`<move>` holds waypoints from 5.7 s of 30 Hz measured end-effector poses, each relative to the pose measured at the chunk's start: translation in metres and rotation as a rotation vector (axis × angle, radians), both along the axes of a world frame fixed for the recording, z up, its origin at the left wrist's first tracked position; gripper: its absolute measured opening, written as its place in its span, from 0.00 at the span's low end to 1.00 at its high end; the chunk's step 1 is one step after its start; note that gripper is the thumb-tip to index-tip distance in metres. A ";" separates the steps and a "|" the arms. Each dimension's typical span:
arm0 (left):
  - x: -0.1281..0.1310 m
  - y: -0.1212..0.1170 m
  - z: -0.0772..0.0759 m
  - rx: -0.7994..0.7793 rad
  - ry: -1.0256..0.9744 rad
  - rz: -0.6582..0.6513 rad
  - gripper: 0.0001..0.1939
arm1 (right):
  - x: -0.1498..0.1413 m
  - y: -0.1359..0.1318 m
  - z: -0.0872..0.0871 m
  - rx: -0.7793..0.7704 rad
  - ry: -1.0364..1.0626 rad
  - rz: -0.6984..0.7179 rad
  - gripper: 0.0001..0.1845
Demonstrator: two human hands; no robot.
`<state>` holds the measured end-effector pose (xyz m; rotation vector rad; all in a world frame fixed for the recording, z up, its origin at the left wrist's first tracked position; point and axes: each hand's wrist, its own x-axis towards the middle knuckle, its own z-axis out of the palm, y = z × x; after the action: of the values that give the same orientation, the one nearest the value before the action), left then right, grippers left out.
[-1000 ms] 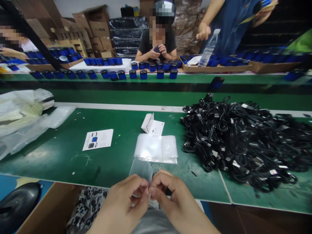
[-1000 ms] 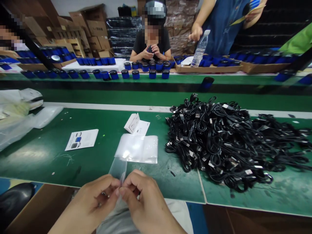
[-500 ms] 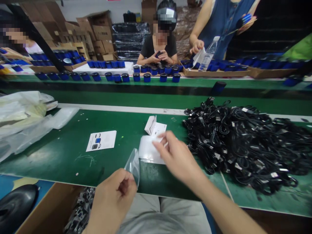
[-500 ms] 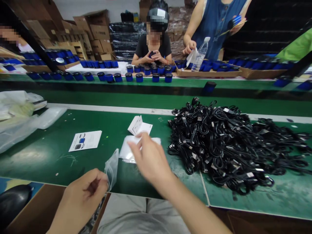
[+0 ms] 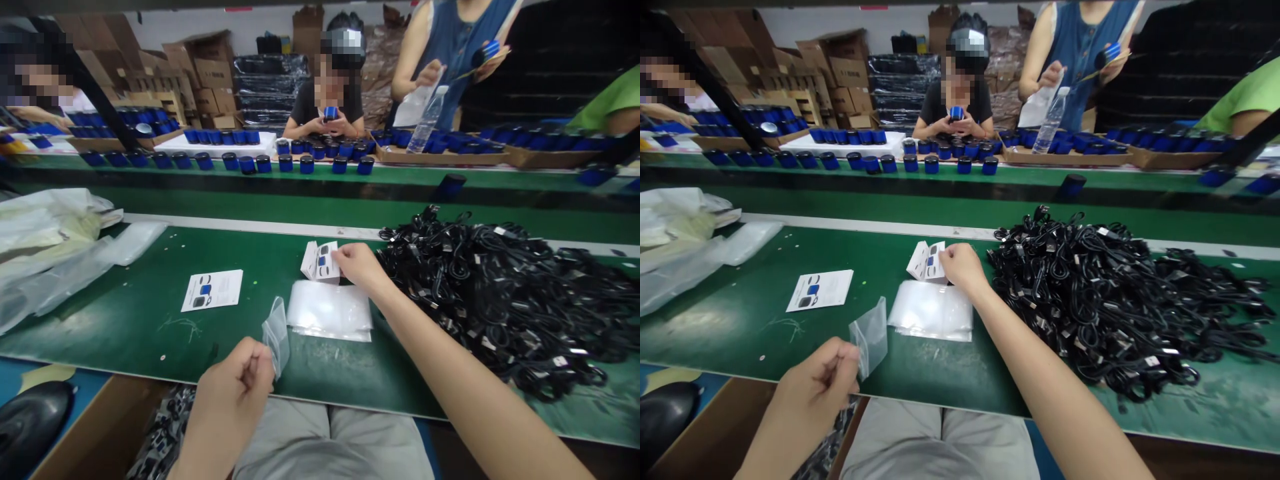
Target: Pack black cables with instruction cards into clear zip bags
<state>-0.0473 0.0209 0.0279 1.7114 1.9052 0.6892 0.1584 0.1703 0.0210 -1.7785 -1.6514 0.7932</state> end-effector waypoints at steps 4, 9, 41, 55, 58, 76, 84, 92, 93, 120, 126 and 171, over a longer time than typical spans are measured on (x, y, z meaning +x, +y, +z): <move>-0.003 0.008 0.003 0.013 -0.163 0.119 0.14 | 0.004 -0.052 0.027 0.130 0.008 0.087 0.15; 0.001 0.017 0.003 0.132 -0.206 0.097 0.13 | -0.020 -0.121 0.030 0.088 0.042 0.507 0.16; 0.034 -0.001 -0.018 0.569 0.241 -0.419 0.08 | -0.023 -0.175 -0.006 0.292 -0.082 0.252 0.10; 0.015 -0.012 -0.029 0.544 0.164 -0.448 0.04 | -0.014 -0.154 -0.007 -0.086 0.509 0.252 0.06; 0.013 -0.012 -0.031 0.545 0.166 -0.444 0.04 | -0.013 -0.157 -0.002 -0.014 0.399 0.374 0.09; 0.036 -0.029 -0.038 0.459 -0.147 -0.322 0.11 | -0.026 -0.154 -0.019 0.065 0.092 0.260 0.07; 0.029 -0.013 -0.039 0.148 -0.323 -0.148 0.11 | 0.054 -0.103 0.028 0.281 -0.810 -0.191 0.14; 0.030 -0.006 -0.039 0.119 -0.240 -0.234 0.12 | 0.077 -0.090 0.017 0.425 -0.849 -0.311 0.09; 0.029 -0.005 -0.039 0.113 -0.221 -0.251 0.12 | 0.074 -0.097 0.017 0.489 -0.725 -0.329 0.10; 0.036 -0.029 -0.031 0.340 -0.147 -0.245 0.10 | -0.012 -0.173 -0.014 0.103 0.282 0.399 0.14; 0.041 -0.034 -0.031 0.393 -0.082 -0.339 0.11 | -0.023 -0.163 -0.032 0.484 -0.017 0.035 0.06; 0.020 -0.004 -0.011 -0.052 -0.268 -0.375 0.09 | 0.005 -0.167 -0.010 -0.055 0.465 0.287 0.09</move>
<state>-0.0271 0.0166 0.0170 1.7761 1.3620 0.6741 0.1629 0.0028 0.0113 -1.2717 -1.5866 1.2804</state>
